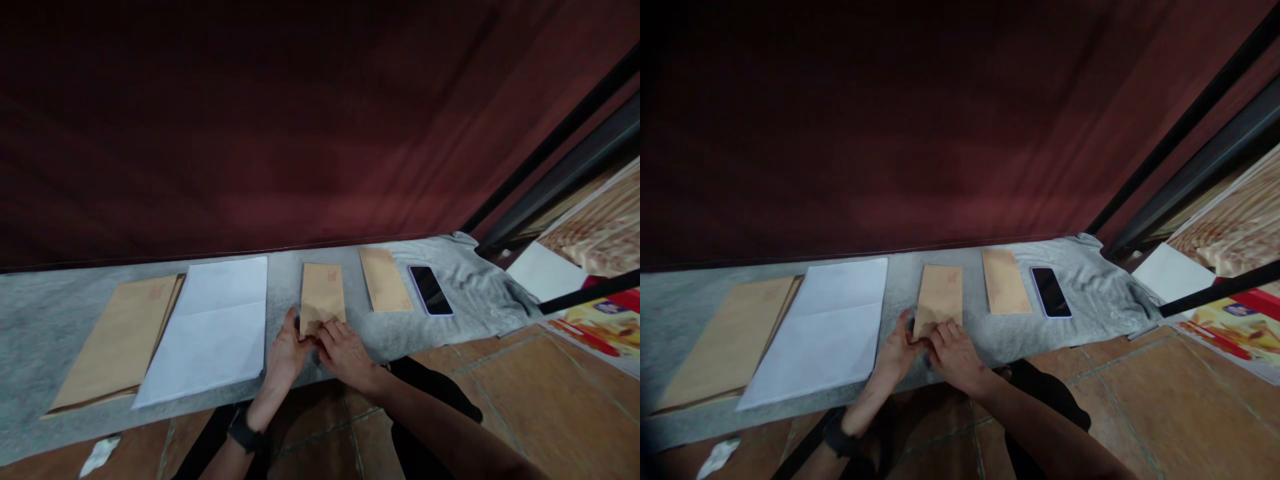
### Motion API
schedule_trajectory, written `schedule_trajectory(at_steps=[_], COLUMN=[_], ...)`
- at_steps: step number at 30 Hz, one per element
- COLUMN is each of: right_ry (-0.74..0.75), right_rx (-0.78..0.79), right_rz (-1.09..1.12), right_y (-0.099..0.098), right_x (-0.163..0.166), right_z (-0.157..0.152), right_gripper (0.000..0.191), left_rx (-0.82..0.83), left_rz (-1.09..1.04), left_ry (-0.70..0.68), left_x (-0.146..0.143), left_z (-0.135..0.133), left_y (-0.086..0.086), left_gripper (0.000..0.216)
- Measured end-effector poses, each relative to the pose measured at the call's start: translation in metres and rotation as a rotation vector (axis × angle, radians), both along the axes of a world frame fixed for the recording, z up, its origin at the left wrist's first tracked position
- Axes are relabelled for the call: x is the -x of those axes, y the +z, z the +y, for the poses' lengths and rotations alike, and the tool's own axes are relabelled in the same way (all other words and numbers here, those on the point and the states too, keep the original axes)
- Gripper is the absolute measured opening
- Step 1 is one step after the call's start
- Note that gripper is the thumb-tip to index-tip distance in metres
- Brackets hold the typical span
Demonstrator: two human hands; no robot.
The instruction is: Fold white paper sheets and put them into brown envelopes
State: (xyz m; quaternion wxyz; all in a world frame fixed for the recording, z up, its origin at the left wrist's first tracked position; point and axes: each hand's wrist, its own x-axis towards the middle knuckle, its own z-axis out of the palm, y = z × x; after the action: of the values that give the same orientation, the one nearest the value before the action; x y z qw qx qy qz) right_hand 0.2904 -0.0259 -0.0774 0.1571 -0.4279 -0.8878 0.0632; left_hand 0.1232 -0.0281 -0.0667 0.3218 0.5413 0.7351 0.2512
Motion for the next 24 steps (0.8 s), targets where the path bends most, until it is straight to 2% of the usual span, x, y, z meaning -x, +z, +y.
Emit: schedule_trajectory(at_steps=[3,6,11,14,16,19,21,24], right_ry=[-0.012,-0.061,-0.171,-0.222,-0.288,-0.396,-0.382,-0.365], right_rx=[0.031,0.076,0.128,0.185,0.299,0.545,0.686,0.770], right_rz=[0.022,0.001,0.039,0.327,0.705,1.209,1.314,1.307], right_y=[0.006,0.015,0.033,0.040,0.040,0.034,0.027,0.014], right_x=[0.004,0.009,0.006,-0.005,-0.010,-0.005,0.004,0.019], right_z=[-0.005,-0.004,0.008,0.019,0.026,0.031,0.029,0.022], right_gripper=[0.041,0.050,0.060,0.055,0.057,0.073,0.081,0.081], left_rx=[-0.018,0.020,0.017,-0.004,0.026,0.119,0.166,0.145], left_rz=[-0.355,-0.722,-1.085,-1.227,-1.210,-1.210,-1.263,-1.304], left_ry=[0.047,0.028,0.044,0.013,0.015,0.032,0.019,0.071], left_x=[0.005,0.004,-0.005,-0.008,-0.011,-0.017,-0.022,-0.026], left_z=[0.005,0.003,-0.003,-0.002,-0.001,-0.003,-0.004,-0.004], left_y=[-0.002,0.004,0.025,0.033,0.032,0.026,0.021,0.015], left_gripper=[0.073,0.071,0.078,0.068,0.062,0.061,0.061,0.060])
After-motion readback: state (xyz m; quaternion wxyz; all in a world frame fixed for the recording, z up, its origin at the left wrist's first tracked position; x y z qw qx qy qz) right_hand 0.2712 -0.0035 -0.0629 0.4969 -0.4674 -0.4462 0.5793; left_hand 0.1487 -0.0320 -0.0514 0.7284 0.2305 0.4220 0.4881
